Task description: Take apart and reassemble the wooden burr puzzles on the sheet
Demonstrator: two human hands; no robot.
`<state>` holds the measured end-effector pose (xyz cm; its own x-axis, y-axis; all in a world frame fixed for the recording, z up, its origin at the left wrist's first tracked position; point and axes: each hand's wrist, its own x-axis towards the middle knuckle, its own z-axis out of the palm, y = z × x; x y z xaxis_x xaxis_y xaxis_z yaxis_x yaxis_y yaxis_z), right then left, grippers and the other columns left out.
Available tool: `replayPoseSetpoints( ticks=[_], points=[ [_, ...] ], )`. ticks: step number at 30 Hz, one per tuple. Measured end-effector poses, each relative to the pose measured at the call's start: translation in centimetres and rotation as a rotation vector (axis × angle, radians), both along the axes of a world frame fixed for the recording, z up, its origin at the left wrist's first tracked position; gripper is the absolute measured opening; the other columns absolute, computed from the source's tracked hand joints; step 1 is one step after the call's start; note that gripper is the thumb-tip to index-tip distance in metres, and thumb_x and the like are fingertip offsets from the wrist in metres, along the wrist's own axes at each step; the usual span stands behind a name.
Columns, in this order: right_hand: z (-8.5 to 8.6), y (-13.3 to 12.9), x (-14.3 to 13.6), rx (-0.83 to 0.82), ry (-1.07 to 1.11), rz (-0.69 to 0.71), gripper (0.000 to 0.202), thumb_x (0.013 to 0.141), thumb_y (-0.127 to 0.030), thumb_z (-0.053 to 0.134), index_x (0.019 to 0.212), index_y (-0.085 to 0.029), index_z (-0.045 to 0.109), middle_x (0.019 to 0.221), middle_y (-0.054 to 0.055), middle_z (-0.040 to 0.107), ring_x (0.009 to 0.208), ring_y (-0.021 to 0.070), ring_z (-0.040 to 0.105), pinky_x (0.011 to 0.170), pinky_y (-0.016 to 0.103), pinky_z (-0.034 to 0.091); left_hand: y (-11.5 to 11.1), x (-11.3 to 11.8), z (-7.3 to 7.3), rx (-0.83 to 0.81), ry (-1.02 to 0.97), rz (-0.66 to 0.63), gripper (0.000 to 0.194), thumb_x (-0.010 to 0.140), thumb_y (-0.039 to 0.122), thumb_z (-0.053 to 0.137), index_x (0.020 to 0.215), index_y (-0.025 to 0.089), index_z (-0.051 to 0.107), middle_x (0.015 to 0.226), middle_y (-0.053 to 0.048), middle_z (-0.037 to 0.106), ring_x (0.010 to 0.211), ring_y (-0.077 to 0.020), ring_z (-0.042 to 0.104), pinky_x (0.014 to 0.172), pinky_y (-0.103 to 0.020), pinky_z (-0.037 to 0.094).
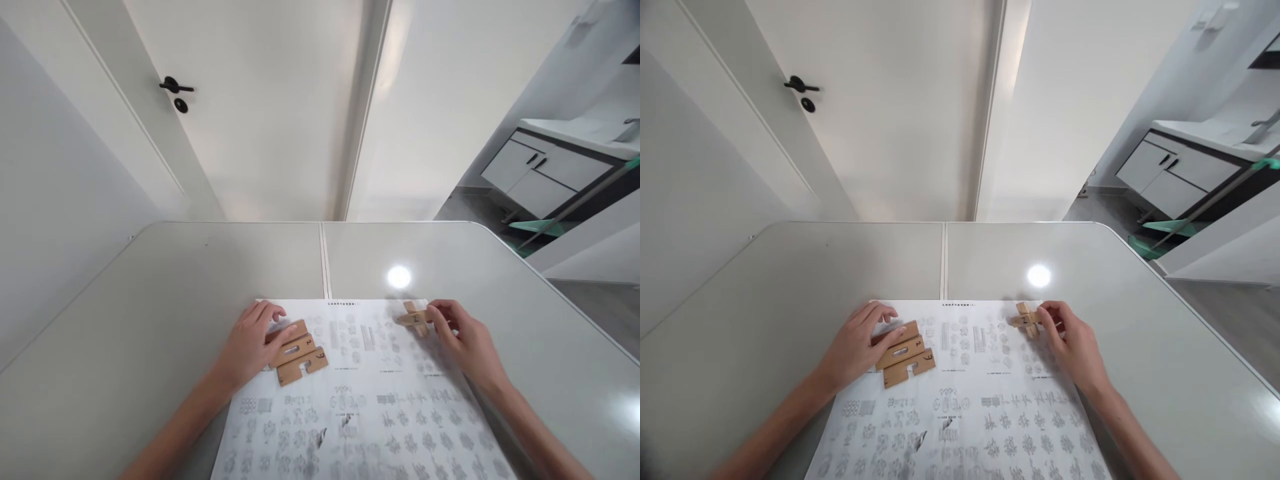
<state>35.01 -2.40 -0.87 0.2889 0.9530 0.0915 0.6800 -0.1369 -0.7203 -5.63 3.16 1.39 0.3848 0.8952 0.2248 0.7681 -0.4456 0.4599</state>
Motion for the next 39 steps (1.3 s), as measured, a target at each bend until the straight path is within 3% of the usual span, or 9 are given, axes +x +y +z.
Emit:
replayPoseSetpoints(
  ticks=[11, 16, 18, 20, 22, 24, 28, 35, 39],
  points=[
    [-0.1, 0.3, 0.5, -0.029, -0.056, -0.123, 0.043, 0.1, -0.06, 0.047, 0.103, -0.022, 0.066, 0.093, 0.01, 0.078, 0.075, 0.0259, 0.071, 0.067, 0.037, 0.052, -0.5, -0.7, -1.3, 0.146, 0.17, 0.007, 0.038, 0.105, 0.044, 0.046, 0.073, 0.024, 0.044, 0.077, -0.001, 0.06, 0.076, -0.0224, 0.056, 0.079, -0.039, 0.043],
    [2.3, -1.6, -1.7, 0.248, -0.239, -0.217, 0.04, 0.101, -0.057, 0.05, 0.108, -0.019, 0.063, 0.111, 0.018, 0.071, 0.083, 0.0285, 0.069, 0.057, 0.035, 0.051, -0.8, -0.7, -1.3, 0.106, 0.104, 0.023, 0.04, 0.104, 0.043, 0.046, 0.069, 0.024, 0.041, 0.073, -0.001, 0.059, 0.075, -0.0221, 0.056, 0.078, -0.038, 0.044],
    [3.3, -2.6, -4.0, 0.3, -0.2, -0.04, 0.031, 0.103, -0.051, 0.05, 0.108, -0.023, 0.063, 0.11, 0.016, 0.07, 0.084, 0.0285, 0.068, 0.046, 0.031, 0.045, -0.9, -0.6, -1.2, 0.042, 0.054, 0.067, 0.039, 0.103, 0.045, 0.046, 0.071, 0.024, 0.041, 0.07, 0.001, 0.057, 0.067, -0.0196, 0.055, 0.069, -0.034, 0.042],
    [3.9, -3.2, -6.9, 0.243, -0.102, 0.277, 0.021, 0.105, -0.041, 0.049, 0.111, -0.026, 0.062, 0.113, 0.015, 0.069, 0.084, 0.0281, 0.066, 0.045, 0.032, 0.046, -1.1, -0.4, -0.8, -0.042, 0.003, 0.13, 0.037, 0.103, 0.046, 0.044, 0.073, 0.024, 0.041, 0.065, 0.004, 0.054, 0.057, -0.0165, 0.049, 0.06, -0.03, 0.036],
    [3.8, -3.3, -9.7, 0.199, -0.039, 0.532, 0.015, 0.107, -0.031, 0.047, 0.113, -0.027, 0.06, 0.112, 0.013, 0.068, 0.085, 0.0265, 0.066, 0.06, 0.037, 0.055, -1.3, -0.3, -0.3, -0.118, -0.065, 0.186, 0.037, 0.104, 0.047, 0.042, 0.075, 0.024, 0.04, 0.061, 0.006, 0.05, 0.051, -0.0142, 0.043, 0.056, -0.028, 0.031],
    [3.3, -3.0, -12.2, 0.162, -0.017, 0.672, 0.016, 0.108, -0.024, 0.044, 0.115, -0.027, 0.059, 0.112, 0.012, 0.067, 0.09, 0.0261, 0.066, 0.072, 0.041, 0.057, -1.5, -0.1, 0.1, -0.173, -0.157, 0.223, 0.039, 0.104, 0.05, 0.041, 0.075, 0.024, 0.038, 0.057, 0.008, 0.042, 0.05, -0.0132, 0.039, 0.055, -0.027, 0.029],
    [2.0, -1.4, -14.9, 0.117, -0.003, 0.783, 0.016, 0.106, -0.022, 0.047, 0.118, -0.027, 0.056, 0.118, 0.011, 0.064, 0.099, 0.0262, 0.065, 0.08, 0.042, 0.057, -1.6, 0.2, 0.3, -0.286, -0.324, 0.254, 0.042, 0.103, 0.054, 0.041, 0.074, 0.024, 0.037, 0.054, 0.008, 0.036, 0.05, -0.0124, 0.036, 0.053, -0.025, 0.029],
    [1.1, 0.5, -15.6, 0.106, 0.06, 0.839, 0.018, 0.102, -0.03, 0.063, 0.118, -0.027, 0.056, 0.117, 0.01, 0.063, 0.105, 0.0275, 0.063, 0.087, 0.044, 0.056, -1.7, 0.5, 0.6, -0.552, -0.521, 0.254, 0.043, 0.102, 0.062, 0.041, 0.088, 0.024, 0.055, 0.048, 0.01, 0.038, 0.043, -0.0121, 0.036, 0.047, -0.023, 0.032],
    [0.8, 0.6, -15.3, 0.09, 0.035, 0.87, 0.026, 0.098, -0.032, 0.071, 0.118, -0.026, 0.055, 0.115, 0.009, 0.064, 0.105, 0.0287, 0.059, 0.087, 0.045, 0.055, -1.5, 0.5, 0.7, -0.522, -0.49, 0.25, 0.041, 0.104, 0.059, 0.039, 0.095, 0.023, 0.057, 0.055, 0.009, 0.043, 0.048, -0.0124, 0.042, 0.051, -0.024, 0.036]
  ],
)
